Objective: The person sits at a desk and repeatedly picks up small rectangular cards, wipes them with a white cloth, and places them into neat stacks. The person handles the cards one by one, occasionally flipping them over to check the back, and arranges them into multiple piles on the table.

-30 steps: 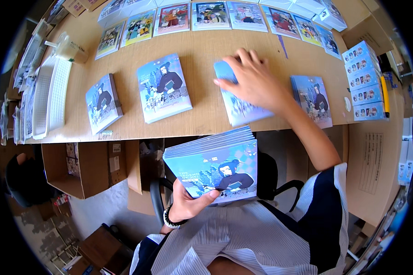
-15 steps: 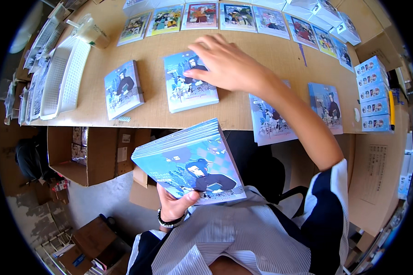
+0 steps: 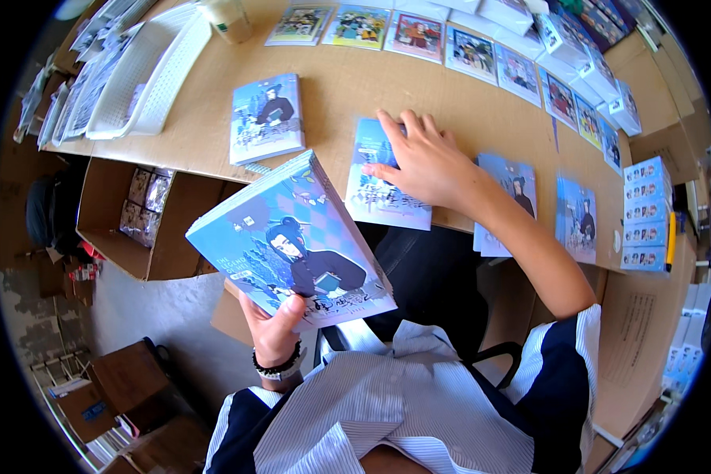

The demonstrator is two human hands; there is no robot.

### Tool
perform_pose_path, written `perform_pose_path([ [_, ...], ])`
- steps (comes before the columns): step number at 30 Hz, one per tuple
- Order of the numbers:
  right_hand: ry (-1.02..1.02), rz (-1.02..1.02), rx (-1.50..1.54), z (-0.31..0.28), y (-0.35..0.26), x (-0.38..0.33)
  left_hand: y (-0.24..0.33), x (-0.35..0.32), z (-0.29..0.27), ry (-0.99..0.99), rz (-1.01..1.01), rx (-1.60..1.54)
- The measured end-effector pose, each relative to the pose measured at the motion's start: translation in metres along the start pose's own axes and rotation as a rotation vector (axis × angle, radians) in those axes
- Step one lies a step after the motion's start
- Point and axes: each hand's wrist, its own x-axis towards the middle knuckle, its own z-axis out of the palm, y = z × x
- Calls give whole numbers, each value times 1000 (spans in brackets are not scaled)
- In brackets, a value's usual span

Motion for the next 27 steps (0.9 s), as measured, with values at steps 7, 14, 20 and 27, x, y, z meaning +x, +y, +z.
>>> perform_pose_path([
  [7,-118,-226,179,5,-70,140,24,0,-29,109,136,-40],
  [14,-198,37,183,40,-83,207,31,14,-31,148,163,-48],
  [20,-169,94,180,38,-113,164,27,12,-27,130,83,-68],
  [27,267,-102,669,-3,-95,78,24,7,-13,75,31,-19],
])
